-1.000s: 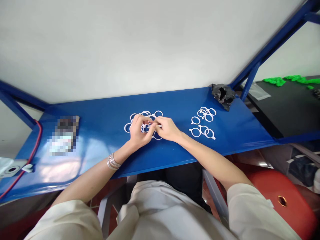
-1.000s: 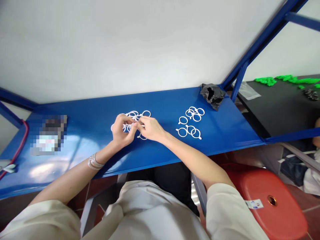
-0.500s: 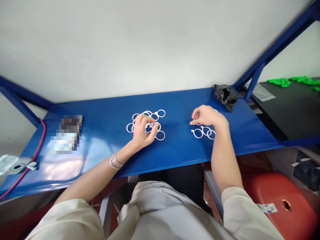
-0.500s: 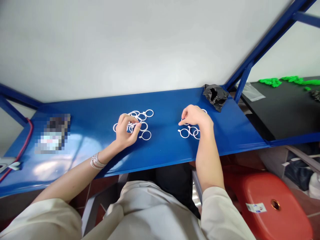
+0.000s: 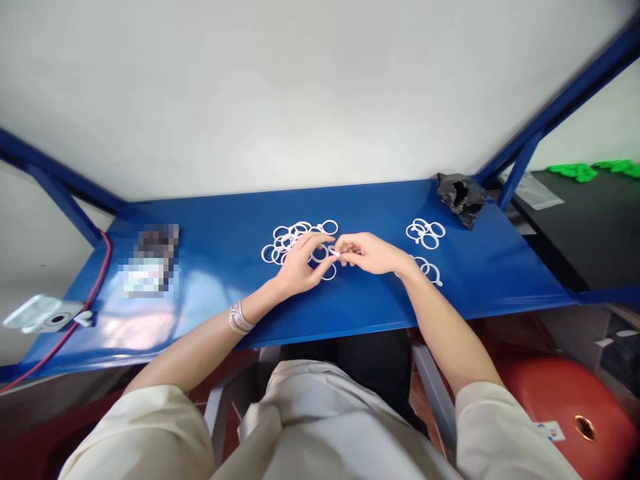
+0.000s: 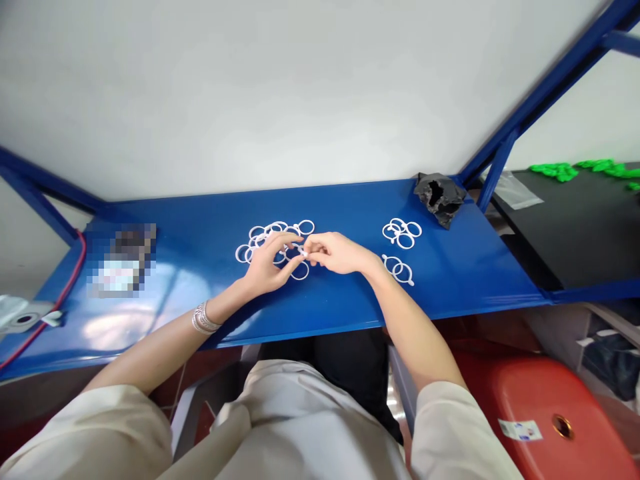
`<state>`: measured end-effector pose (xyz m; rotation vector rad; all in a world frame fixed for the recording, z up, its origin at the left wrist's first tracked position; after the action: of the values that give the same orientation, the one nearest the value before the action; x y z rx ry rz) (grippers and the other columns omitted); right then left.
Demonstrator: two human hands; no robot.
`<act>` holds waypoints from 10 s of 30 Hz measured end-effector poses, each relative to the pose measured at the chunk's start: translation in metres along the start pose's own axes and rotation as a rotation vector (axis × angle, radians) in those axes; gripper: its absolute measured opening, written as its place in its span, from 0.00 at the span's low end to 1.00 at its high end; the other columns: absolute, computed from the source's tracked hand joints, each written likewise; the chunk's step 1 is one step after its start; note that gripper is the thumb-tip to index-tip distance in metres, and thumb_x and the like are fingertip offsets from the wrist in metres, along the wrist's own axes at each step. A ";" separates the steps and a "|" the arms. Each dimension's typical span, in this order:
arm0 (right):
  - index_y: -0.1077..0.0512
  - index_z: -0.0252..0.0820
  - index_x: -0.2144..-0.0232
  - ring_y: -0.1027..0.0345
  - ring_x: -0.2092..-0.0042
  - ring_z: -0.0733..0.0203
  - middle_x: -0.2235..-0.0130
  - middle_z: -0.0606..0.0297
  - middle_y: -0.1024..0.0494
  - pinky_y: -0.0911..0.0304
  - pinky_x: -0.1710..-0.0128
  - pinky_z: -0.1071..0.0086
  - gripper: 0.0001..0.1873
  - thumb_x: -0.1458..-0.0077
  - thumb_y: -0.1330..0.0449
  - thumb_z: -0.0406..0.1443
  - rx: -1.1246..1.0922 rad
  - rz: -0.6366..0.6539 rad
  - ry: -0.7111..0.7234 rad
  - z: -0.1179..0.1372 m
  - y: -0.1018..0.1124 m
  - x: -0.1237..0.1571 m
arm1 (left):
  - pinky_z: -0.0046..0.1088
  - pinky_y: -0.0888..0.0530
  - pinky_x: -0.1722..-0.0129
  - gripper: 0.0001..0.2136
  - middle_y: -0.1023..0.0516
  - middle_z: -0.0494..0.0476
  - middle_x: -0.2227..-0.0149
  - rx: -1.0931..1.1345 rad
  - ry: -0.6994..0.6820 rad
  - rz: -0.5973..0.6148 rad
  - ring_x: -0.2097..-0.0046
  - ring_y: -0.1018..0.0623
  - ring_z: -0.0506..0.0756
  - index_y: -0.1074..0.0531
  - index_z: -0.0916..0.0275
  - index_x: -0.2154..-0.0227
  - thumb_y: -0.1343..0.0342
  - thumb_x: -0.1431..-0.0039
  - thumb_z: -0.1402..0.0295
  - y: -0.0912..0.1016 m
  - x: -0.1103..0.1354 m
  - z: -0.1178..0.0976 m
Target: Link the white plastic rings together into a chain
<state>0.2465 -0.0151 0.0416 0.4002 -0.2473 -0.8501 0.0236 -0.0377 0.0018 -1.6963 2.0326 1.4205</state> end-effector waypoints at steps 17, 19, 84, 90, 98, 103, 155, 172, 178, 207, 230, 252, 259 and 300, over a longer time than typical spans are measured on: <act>0.37 0.44 0.76 0.52 0.74 0.70 0.76 0.77 0.43 0.50 0.73 0.71 0.25 0.45 0.26 0.46 -0.371 0.018 0.173 0.012 -0.013 -0.007 | 0.30 0.33 0.74 0.23 0.30 0.51 0.76 0.715 0.271 0.191 0.75 0.32 0.50 0.30 0.60 0.71 0.44 0.27 0.47 0.008 -0.006 -0.016; 0.32 0.43 0.73 0.48 0.74 0.69 0.76 0.75 0.39 0.45 0.72 0.70 0.22 0.44 0.27 0.49 -0.415 -0.053 0.182 0.006 -0.016 -0.010 | 0.30 0.31 0.74 0.23 0.30 0.51 0.77 0.739 0.277 0.136 0.74 0.31 0.50 0.30 0.60 0.72 0.43 0.27 0.48 0.006 -0.005 -0.012; 0.27 0.47 0.72 0.23 0.62 0.44 0.65 0.54 0.18 0.34 0.59 0.52 0.26 0.31 0.47 0.57 0.765 -0.424 -0.220 -0.063 0.004 0.130 | 0.41 0.29 0.56 0.04 0.21 0.57 0.65 -0.013 -0.017 -0.211 0.61 0.23 0.58 0.26 0.58 0.61 0.41 0.31 0.64 0.002 -0.005 0.008; 0.25 0.43 0.54 0.22 0.64 0.45 0.65 0.57 0.16 0.32 0.55 0.50 0.13 0.36 0.45 0.39 0.792 -0.475 -0.225 -0.060 0.001 0.106 | 0.40 0.28 0.56 0.05 0.21 0.56 0.65 -0.051 -0.011 -0.216 0.61 0.23 0.57 0.27 0.59 0.62 0.42 0.30 0.64 0.000 -0.005 0.013; 0.25 0.45 0.46 0.22 0.59 0.50 0.60 0.57 0.17 0.28 0.55 0.55 0.14 0.31 0.42 0.41 0.436 -0.438 0.080 0.007 -0.008 0.047 | 0.37 0.25 0.58 0.12 0.17 0.60 0.57 0.091 -0.016 -0.180 0.57 0.21 0.57 0.24 0.59 0.49 0.38 0.31 0.62 0.002 -0.005 0.007; 0.24 0.45 0.51 0.21 0.57 0.52 0.57 0.58 0.16 0.25 0.54 0.56 0.14 0.34 0.35 0.45 -0.036 -0.227 0.199 0.020 -0.015 -0.012 | 0.31 0.25 0.65 0.15 0.16 0.61 0.57 0.357 0.131 -0.148 0.63 0.20 0.53 0.22 0.61 0.50 0.39 0.29 0.55 -0.005 -0.007 0.015; 0.27 0.43 0.71 0.39 0.71 0.62 0.73 0.66 0.31 0.39 0.68 0.66 0.26 0.27 0.48 0.52 -0.134 -0.508 0.200 -0.016 -0.045 -0.028 | 0.29 0.26 0.64 0.14 0.18 0.54 0.68 0.302 0.305 -0.328 0.67 0.22 0.50 0.21 0.61 0.64 0.39 0.29 0.55 0.007 -0.008 0.018; 0.22 0.41 0.57 0.31 0.55 0.49 0.57 0.52 0.22 0.35 0.49 0.52 0.31 0.29 0.50 0.60 0.406 -0.483 0.200 -0.016 -0.043 -0.030 | 0.31 0.30 0.63 0.14 0.21 0.53 0.69 0.127 0.226 -0.346 0.67 0.26 0.51 0.24 0.60 0.67 0.41 0.28 0.57 0.009 -0.006 0.028; 0.40 0.55 0.24 0.38 0.34 0.38 0.31 0.51 0.32 0.43 0.33 0.37 0.41 0.28 0.60 0.64 0.380 -0.315 0.063 -0.021 -0.029 -0.028 | 0.33 0.28 0.62 0.12 0.20 0.53 0.68 0.046 0.195 -0.319 0.66 0.24 0.52 0.25 0.59 0.66 0.42 0.28 0.59 0.009 -0.006 0.027; 0.20 0.36 0.71 0.24 0.71 0.65 0.70 0.60 0.17 0.32 0.72 0.73 0.14 0.54 0.21 0.37 -0.765 -0.213 -0.296 0.010 -0.011 -0.040 | 0.37 0.21 0.56 0.11 0.15 0.62 0.56 0.013 -0.015 -0.187 0.56 0.17 0.57 0.23 0.60 0.52 0.34 0.33 0.61 0.000 -0.001 0.013; 0.49 0.46 0.87 0.63 0.80 0.72 0.84 0.78 0.54 0.61 0.79 0.68 0.39 0.50 0.27 0.57 -0.883 -0.308 -0.003 0.009 -0.064 -0.035 | 0.32 0.30 0.71 0.29 0.31 0.52 0.77 0.681 0.276 0.085 0.74 0.31 0.51 0.31 0.60 0.78 0.42 0.33 0.39 0.001 -0.008 0.004; 0.29 0.46 0.50 0.30 0.63 0.56 0.54 0.54 0.23 0.29 0.64 0.61 0.11 0.32 0.42 0.41 0.235 -0.550 0.364 -0.004 -0.061 -0.024 | 0.33 0.25 0.65 0.27 0.22 0.56 0.71 0.442 0.378 -0.142 0.68 0.23 0.53 0.20 0.60 0.75 0.44 0.30 0.42 0.002 -0.005 0.018; 0.28 0.45 0.66 0.34 0.67 0.59 0.68 0.64 0.28 0.36 0.64 0.64 0.16 0.30 0.46 0.47 -0.080 -0.541 0.248 -0.003 -0.054 -0.025 | 0.33 0.29 0.63 0.26 0.25 0.53 0.73 0.329 0.351 -0.166 0.68 0.26 0.52 0.22 0.59 0.74 0.47 0.27 0.45 0.007 -0.005 0.020; 0.21 0.40 0.61 0.19 0.57 0.48 0.59 0.52 0.14 0.31 0.56 0.60 0.08 0.32 0.41 0.34 0.530 -0.389 -0.475 -0.018 0.053 0.044 | 0.35 0.26 0.62 0.08 0.20 0.56 0.64 0.048 0.067 -0.134 0.64 0.24 0.53 0.25 0.59 0.64 0.41 0.28 0.63 0.003 -0.001 0.011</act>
<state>0.3167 -0.0134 0.0508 0.7536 -0.8666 -1.2598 0.0163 -0.0293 -0.0021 -1.8446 1.9283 1.2796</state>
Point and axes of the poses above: each hand's wrist, its own x-axis away from the middle knuckle, its own y-axis out of the back of the hand, z = x × y, the point moved 1 cm from there along -x, towards the middle knuckle
